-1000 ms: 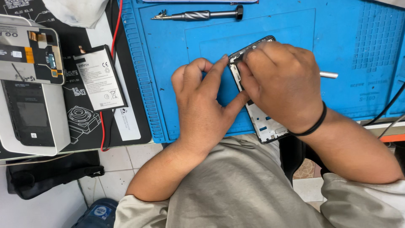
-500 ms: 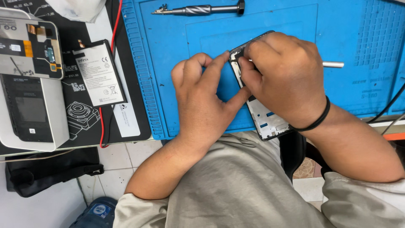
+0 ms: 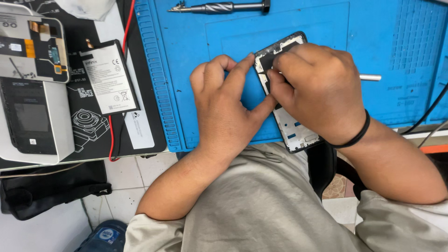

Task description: The person uses a blue electric screwdriver to remove screws from a disassembled smartphone frame on a blue mat. They then switch to a small metal tool to scrape adhesive residue from the frame's interior surfaces.

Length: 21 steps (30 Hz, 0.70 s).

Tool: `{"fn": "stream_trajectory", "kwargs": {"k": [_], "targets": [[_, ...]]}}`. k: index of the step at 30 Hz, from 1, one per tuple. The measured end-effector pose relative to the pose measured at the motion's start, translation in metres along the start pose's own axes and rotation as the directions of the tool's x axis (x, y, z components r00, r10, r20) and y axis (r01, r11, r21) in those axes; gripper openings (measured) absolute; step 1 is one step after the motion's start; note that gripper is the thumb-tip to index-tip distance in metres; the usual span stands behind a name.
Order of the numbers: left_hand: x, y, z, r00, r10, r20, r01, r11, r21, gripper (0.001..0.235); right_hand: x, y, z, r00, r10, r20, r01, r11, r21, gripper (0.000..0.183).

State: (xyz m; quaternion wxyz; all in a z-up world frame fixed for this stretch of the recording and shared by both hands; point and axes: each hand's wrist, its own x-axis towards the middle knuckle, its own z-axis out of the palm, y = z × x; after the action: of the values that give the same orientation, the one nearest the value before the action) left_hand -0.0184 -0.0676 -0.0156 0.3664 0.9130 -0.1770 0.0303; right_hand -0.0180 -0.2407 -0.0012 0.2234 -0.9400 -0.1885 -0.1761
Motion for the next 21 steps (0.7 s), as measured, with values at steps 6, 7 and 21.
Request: {"fn": "stream_trajectory", "kwargs": {"k": [6, 7, 21], "targets": [[-0.004, 0.0, -0.002, 0.999, 0.015, 0.034, -0.015, 1.0, 0.004, 0.069, -0.005, -0.001, -0.001, 0.999, 0.024, 0.021, -0.024, 1.0, 0.001, 0.021], [-0.004, 0.0, -0.003, 0.999, 0.028, 0.037, -0.028, 1.0, 0.006, 0.071, -0.005, -0.001, -0.001, 0.999, 0.007, 0.032, -0.007, 1.0, 0.006, 0.02], [-0.004, -0.006, -0.004, 0.999, 0.042, 0.004, -0.042, 0.999, 0.01, 0.07, -0.009, -0.011, 0.005, 0.989, 0.145, 0.034, -0.145, 0.989, -0.014, 0.018]]}}
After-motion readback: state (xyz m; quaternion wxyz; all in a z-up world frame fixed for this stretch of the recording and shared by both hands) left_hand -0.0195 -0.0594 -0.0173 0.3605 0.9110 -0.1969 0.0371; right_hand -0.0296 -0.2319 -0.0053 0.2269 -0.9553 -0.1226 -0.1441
